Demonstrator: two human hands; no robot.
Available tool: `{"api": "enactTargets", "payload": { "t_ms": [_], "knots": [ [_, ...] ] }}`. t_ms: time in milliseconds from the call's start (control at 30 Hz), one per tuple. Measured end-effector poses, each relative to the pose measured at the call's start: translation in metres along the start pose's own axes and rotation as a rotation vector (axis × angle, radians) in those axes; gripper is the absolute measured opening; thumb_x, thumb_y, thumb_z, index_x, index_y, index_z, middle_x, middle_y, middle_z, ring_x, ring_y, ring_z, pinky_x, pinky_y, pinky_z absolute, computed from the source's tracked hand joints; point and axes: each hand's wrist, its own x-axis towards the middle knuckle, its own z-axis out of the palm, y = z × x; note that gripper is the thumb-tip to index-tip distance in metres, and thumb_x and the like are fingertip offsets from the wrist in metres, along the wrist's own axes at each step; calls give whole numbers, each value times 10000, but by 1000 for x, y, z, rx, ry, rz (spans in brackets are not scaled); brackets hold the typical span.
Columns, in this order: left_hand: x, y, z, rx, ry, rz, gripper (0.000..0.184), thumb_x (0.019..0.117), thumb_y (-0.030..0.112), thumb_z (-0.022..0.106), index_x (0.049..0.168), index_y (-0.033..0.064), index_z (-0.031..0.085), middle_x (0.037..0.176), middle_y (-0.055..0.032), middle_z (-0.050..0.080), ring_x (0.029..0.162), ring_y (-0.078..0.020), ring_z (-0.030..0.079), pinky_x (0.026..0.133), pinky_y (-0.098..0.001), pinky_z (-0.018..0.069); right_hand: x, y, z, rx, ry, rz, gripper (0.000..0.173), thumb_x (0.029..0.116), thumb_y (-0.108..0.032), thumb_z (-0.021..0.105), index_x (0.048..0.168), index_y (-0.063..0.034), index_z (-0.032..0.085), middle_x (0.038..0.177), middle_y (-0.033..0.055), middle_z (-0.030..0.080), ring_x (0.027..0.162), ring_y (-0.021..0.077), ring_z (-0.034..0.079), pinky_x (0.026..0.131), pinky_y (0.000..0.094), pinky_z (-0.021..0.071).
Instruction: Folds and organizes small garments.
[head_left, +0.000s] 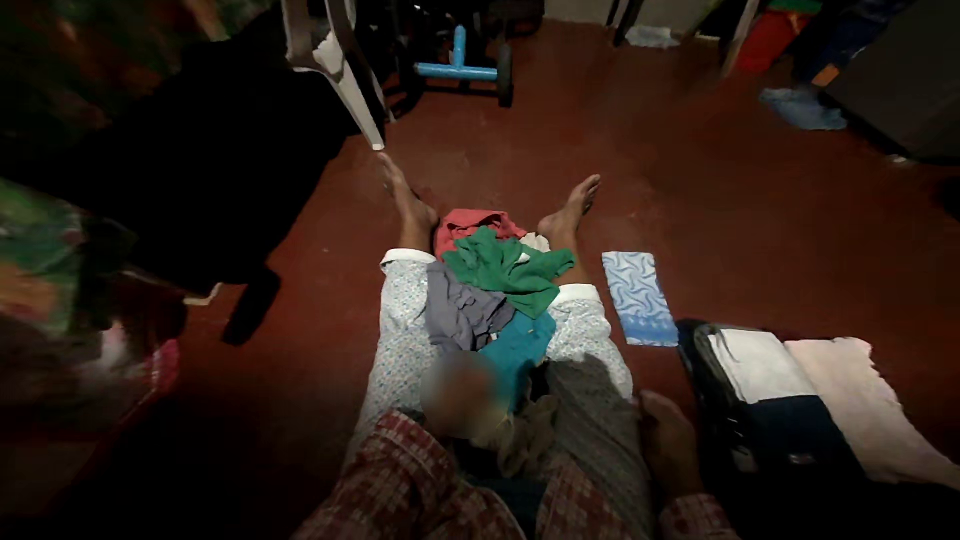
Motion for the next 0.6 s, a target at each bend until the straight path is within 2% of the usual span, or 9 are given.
{"api": "enactTargets", "payload": {
  "t_ms": [33,133,200,233,300,333,400,467,600],
  "knots": [
    [-1,0,0,-9,1,4,200,1055,106,528,1223,9,576,861,-44,672,621,-96,639,583,-242,559,-3,-8,4,-66,-14,-115,251,1042,-88,511,1223,74,576,963,90,665,761,76,632,711,262,563],
    [-3,1,1,-24,15,35,204,1057,106,526,1221,-4,578,864,-53,680,612,-99,643,576,-242,561,-13,-26,19,-333,-123,-519,274,1000,-80,541,1194,94,625,1139,207,663,1005,227,653,899,374,550],
    [-4,4,1,-36,56,97,198,1055,101,524,1205,-13,585,842,-53,676,602,-101,642,568,-245,564,-18,-32,33,-602,-180,-709,285,987,-97,560,1195,56,683,1310,267,625,1229,422,588,1048,548,464],
    [-4,7,-1,-32,96,130,195,1052,98,525,1198,-15,587,835,-49,673,603,-101,640,569,-248,564,-21,-31,40,-724,-205,-765,296,980,-123,580,1212,17,700,1387,271,583,1294,493,528,1076,619,420],
    [-3,12,-5,-22,208,182,198,1045,88,525,1192,-29,588,842,-54,666,614,-104,637,576,-258,565,-31,-26,54,-891,-237,-812,320,969,-166,607,1252,-62,717,1489,244,518,1396,569,389,1097,725,335],
    [-2,15,-9,-20,272,204,202,1043,85,527,1190,-39,587,849,-60,667,623,-109,643,585,-267,571,-32,-20,60,-960,-227,-864,344,960,-180,600,1269,-85,715,1490,227,527,1412,587,354,1082,773,301],
    [3,16,-17,-30,392,246,193,1036,80,532,1166,-49,595,855,-72,670,635,-119,655,595,-279,584,-32,-12,65,-1035,-216,-923,374,953,-191,598,1304,-112,701,1500,208,524,1431,587,324,1053,824,262],
    [6,15,-21,-30,475,228,177,1030,75,544,1139,-52,602,840,-70,662,646,-120,658,619,-283,591,-30,-9,66,-1034,-198,-959,357,925,-157,638,1268,-102,720,1482,225,534,1409,603,346,1020,843,275],
    [6,22,-22,93,369,-19,256,1029,180,600,1175,-30,608,903,-103,656,719,-153,648,689,-330,570,-28,-9,66,-1039,-182,-980,320,919,-179,649,1212,-87,738,1476,236,534,1397,610,356,1001,833,299]
  ]
}}
